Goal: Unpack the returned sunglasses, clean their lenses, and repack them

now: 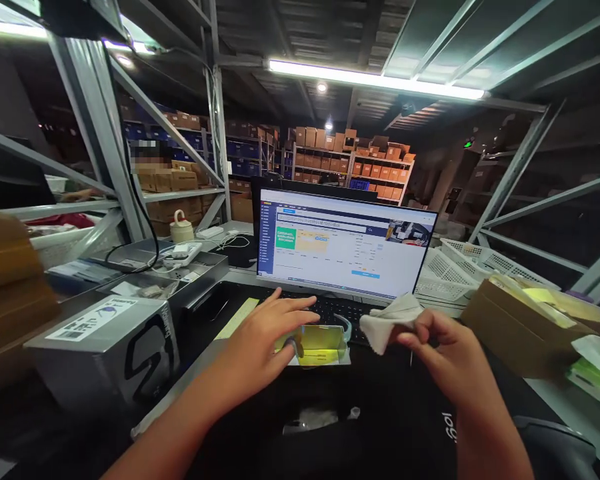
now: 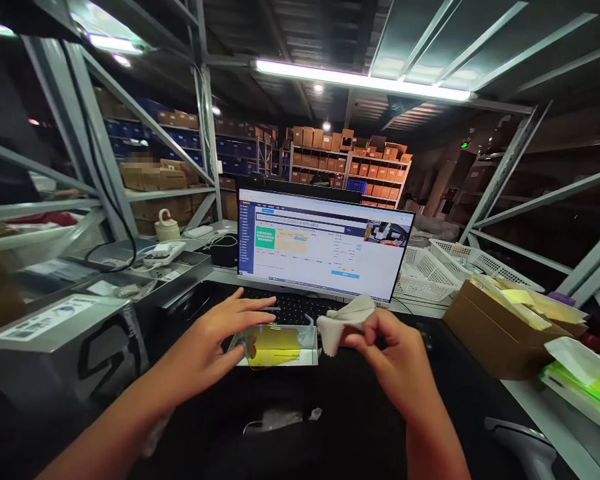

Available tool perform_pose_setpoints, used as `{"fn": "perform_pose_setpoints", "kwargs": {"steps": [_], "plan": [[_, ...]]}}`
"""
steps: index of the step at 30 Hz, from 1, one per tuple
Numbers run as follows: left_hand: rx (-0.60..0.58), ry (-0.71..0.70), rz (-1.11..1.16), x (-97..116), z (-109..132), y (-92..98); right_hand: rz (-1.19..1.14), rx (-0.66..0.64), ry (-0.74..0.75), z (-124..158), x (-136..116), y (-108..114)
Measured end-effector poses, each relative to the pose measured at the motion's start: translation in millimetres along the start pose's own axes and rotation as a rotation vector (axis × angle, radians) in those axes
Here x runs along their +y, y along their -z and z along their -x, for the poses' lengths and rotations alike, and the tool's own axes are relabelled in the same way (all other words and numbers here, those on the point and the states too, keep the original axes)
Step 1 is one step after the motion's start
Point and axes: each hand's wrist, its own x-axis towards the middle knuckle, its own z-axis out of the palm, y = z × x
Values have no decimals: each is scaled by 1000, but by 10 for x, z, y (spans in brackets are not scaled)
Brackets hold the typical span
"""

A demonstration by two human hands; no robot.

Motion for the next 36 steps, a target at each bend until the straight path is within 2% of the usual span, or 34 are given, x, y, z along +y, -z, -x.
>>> {"fn": "perform_pose_setpoints", "kwargs": {"steps": [4, 8, 10, 13, 16, 21, 25, 27, 31, 33, 36], "plan": [[-42, -24, -42, 108, -33, -42, 90, -226, 113, 21, -62, -244], [-19, -41, -24, 110, -11, -108, 39, -476, 67, 28, -67, -456], [43, -51, -9, 83, 7, -127, -6, -544, 38, 39, -56, -468], [128, -79, -23, 64, 21, -119, -73, -549, 11, 73, -54, -460], [148, -169, -128, 99, 18, -71, -80, -485, 21, 138, -93, -527], [102, -378, -307, 181, 13, -34, 53, -285, 271, 294, -222, -813], [129, -456, -387, 202, 16, -90, 65, -144, 247, 352, -265, -929], [199, -398, -384, 224, 21, -121, 0, -92, 150, 331, -241, -894], [441, -60, -369, 340, 55, -220, -195, 182, -10, 270, -189, -773], [421, 48, -311, 416, 83, -318, -268, 302, 8, 271, -205, -774], [327, 57, -268, 496, 123, -506, -246, 334, 124, 305, -270, -875]]}}
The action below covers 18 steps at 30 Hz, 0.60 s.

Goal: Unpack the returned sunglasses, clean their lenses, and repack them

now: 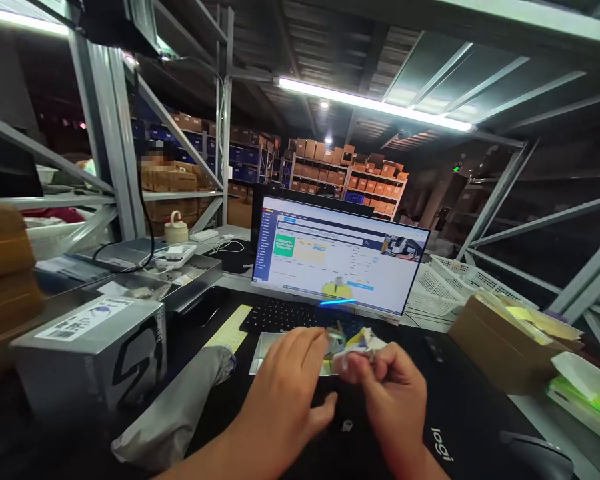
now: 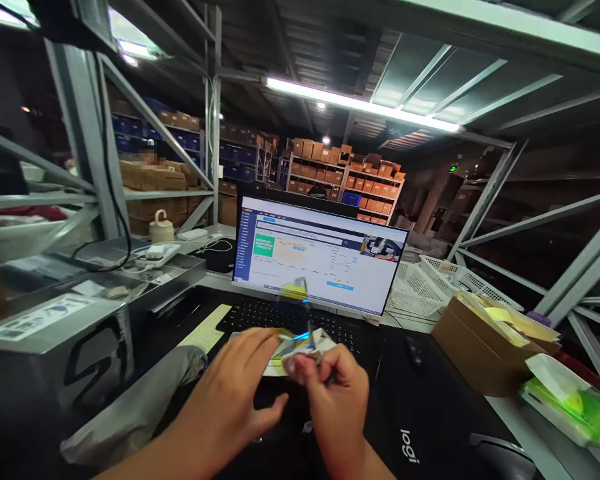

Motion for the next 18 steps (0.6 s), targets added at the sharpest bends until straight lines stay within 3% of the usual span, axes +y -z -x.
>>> {"fn": "perform_pose_setpoints", "kwargs": {"steps": [4, 6, 12, 15, 18], "plan": [[91, -40, -108, 58, 65, -146, 196, -101, 256, 49, -42, -104], [108, -61, -125, 66, 59, -170, 240, -138, 317, 32, -60, -92], [155, -86, -52, 79, 36, -197, 229, -187, 323, 19, -104, -18], [101, -120, -56, 9, 36, -189, 171, -197, 290, 39, -90, -16], [29, -179, -71, -78, 13, -130, 30, -196, 166, 31, -84, 9]]}}
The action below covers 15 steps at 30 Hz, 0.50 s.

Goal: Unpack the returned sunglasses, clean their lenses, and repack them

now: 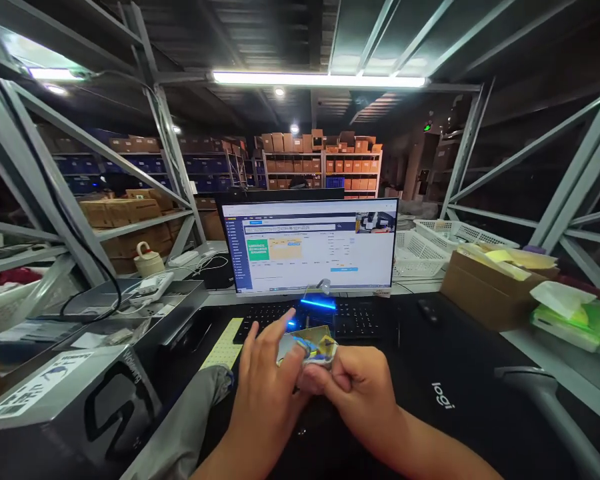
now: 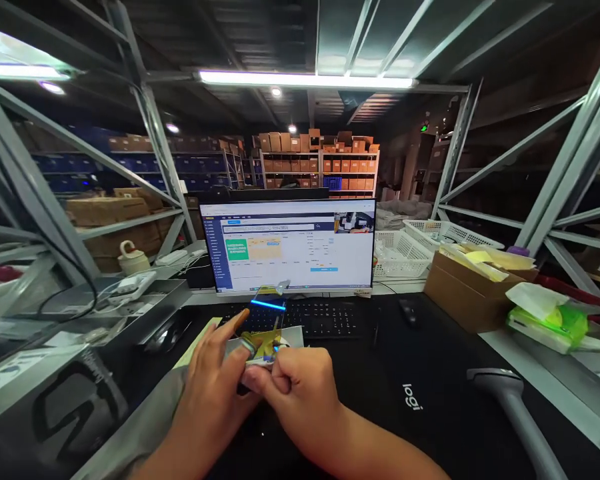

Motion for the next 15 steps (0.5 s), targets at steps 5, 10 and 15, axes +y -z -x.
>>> {"fn": "perform_pose_setpoints", "kwargs": {"steps": [5, 10, 15], "plan": [[-99, -47, 29, -81, -39, 104, -224, 71, -260, -93, -5, 165], [-118, -184, 136, -101, -59, 77, -675, 191, -596, -295, 117, 364], [9, -152, 51, -38, -71, -15, -879, 318, -633, -341, 126, 266]]}}
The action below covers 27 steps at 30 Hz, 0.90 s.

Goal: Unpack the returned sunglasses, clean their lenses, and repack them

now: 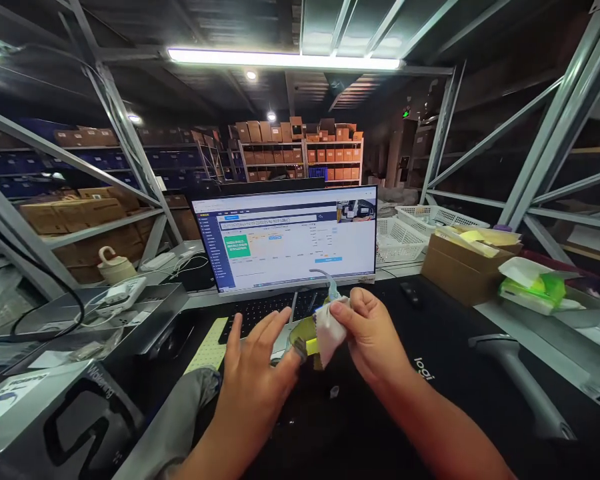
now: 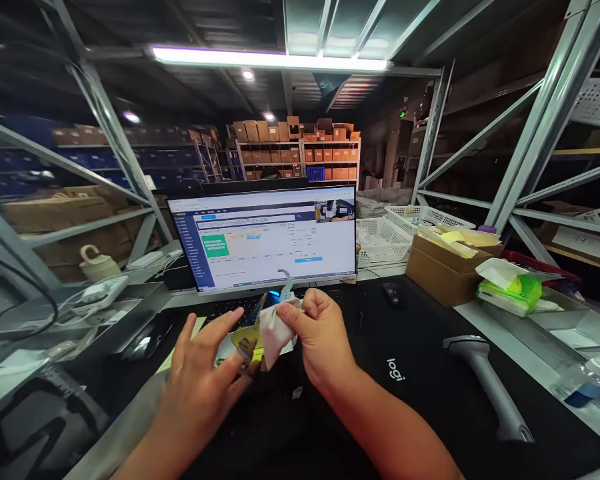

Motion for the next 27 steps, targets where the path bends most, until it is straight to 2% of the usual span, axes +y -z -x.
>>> {"fn": "perform_pose_setpoints", "kwargs": {"steps": [2, 4, 7, 9, 11, 15, 18, 21, 27], "plan": [[73, 61, -25, 17, 11, -31, 51, 26, 78, 103, 132, -74], [152, 74, -19, 8, 39, -44, 198, 8, 171, 247, 318, -139], [232, 25, 48, -38, 95, -15, 482, -31, 442, 440, 583, -198], [251, 7, 71, -64, 119, 25, 557, -45, 576, 488, 638, -213], [268, -18, 38, -75, 129, 58, 455, -78, 486, 452, 546, -213], [255, -113, 11, -83, 124, 43, -24, -75, -63, 243, 157, -164], [232, -88, 65, -111, 96, -12, -195, -69, -298, 82, 22, -99], [205, -35, 162, -162, 48, -32, -245, -45, -344, -54, 27, -15], [182, -62, 373, -314, 21, 85, -214, -32, -314, -186, -117, 164]]}}
